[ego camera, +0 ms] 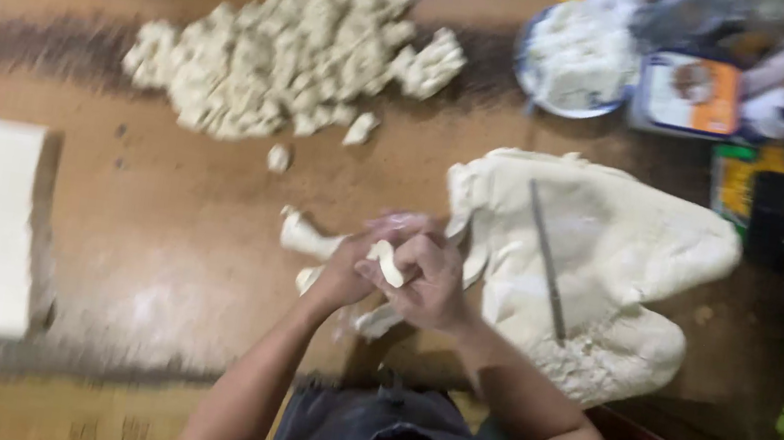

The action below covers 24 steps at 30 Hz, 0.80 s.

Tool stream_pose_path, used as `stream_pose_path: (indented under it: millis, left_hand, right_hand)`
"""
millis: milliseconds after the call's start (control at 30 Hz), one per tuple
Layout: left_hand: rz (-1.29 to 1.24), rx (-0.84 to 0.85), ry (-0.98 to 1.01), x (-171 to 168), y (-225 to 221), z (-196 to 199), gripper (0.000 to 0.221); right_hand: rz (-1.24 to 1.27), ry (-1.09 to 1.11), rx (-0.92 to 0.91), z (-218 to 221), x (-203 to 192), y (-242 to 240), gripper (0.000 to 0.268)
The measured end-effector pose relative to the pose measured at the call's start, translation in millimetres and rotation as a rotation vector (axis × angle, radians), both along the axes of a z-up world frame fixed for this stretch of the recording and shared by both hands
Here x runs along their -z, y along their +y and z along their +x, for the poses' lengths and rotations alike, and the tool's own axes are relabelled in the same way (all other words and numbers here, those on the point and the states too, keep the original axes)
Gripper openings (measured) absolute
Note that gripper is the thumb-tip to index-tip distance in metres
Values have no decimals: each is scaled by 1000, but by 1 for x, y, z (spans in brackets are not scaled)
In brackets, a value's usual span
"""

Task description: Tearing dough into small pieces and cutting dough sheets into strips

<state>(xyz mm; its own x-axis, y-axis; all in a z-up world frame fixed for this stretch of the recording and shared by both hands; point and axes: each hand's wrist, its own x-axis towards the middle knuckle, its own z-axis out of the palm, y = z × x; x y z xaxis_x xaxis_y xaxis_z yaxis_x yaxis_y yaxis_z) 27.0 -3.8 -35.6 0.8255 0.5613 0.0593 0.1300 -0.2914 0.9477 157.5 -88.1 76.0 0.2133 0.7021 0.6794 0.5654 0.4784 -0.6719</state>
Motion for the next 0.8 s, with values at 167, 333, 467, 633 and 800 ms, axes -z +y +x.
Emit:
stream_pose_path:
  millis: [167, 333, 467, 633, 800]
  left_hand:
    - [463, -86, 429, -90, 84, -82, 57]
    - [745, -5, 567, 8, 141, -113, 61]
    - [-46, 504, 134, -116, 37, -47, 64]
    - [-88, -19, -9, -47, 49, -53, 24]
    - [110, 144, -392, -126, 68, -40, 33]
  right_hand:
    - [219, 1019, 6, 13, -21, -4, 26]
    - [278, 1097, -196, 8, 10, -23, 19]
    - [-139, 682, -281, -56, 28, 12, 28]
    - [7, 99, 6, -53, -8, 53, 29]
    - [-154, -428, 177, -31, -29, 54, 16]
